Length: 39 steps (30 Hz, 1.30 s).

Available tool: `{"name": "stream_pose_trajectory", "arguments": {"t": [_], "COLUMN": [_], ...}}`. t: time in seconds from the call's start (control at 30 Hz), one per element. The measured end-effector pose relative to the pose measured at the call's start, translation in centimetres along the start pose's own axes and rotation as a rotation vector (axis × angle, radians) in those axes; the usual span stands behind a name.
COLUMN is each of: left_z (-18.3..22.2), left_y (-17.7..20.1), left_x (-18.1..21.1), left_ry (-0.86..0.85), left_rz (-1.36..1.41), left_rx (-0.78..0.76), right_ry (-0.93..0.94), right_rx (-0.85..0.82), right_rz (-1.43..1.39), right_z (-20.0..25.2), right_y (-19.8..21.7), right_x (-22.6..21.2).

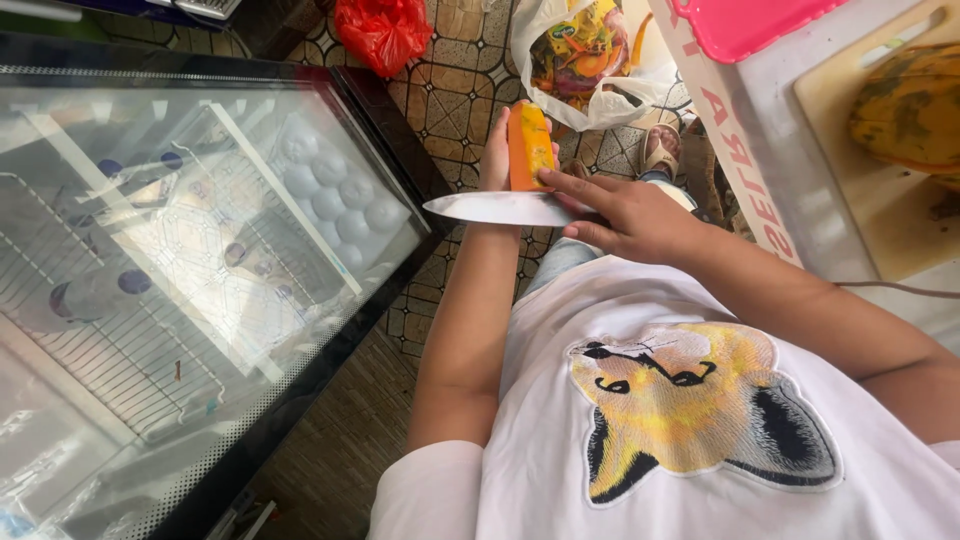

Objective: Peeling carrots and slicing papaya on a cutting board for food preparation

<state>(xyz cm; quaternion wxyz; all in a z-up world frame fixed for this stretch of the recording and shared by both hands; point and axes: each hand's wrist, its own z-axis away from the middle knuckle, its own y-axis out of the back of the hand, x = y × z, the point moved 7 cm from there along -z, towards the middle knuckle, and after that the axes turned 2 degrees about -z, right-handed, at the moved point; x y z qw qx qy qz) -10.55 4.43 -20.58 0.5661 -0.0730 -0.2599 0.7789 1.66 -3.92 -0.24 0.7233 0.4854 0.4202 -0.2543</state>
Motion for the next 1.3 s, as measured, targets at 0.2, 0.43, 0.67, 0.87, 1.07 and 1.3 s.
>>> {"name": "stream_pose_trajectory", "arguments": {"t": [0.2, 0.43, 0.67, 0.87, 1.07, 1.3], "left_z": [0.0, 3.6, 4.2, 4.4, 6.2, 7.1], "left_y": [-1.9, -4.0, -5.3, -5.2, -6.7, -7.8], "left_x": [0.0, 1.3, 0.7, 0.2, 0.4, 0.9], "left_ry": [-0.031, -0.140, -0.127, -0.166, -0.214, -0.380], "left_rz": [-0.044, -0.081, 0.005, 0.057, 0.016, -0.039], "left_rx": [0.015, 0.177, 0.022, -0.041, -0.107, -0.360], "right_ry": [-0.044, -0.106, -0.044, -0.097, -0.157, -0.206], "right_rx": [-0.011, -0.003, 0.093, 0.135, 0.144, 0.105], "right_rz": [0.033, -0.014, 0.186, 0.393, 0.420, 0.351], "right_z": [0.4, 0.6, 0.9, 1.0, 0.7, 0.2], "right_y": [0.7, 0.4, 1.2, 1.2, 1.6, 2.3], "right_x": [0.7, 1.6, 1.7, 2.3, 2.4, 2.9]}}
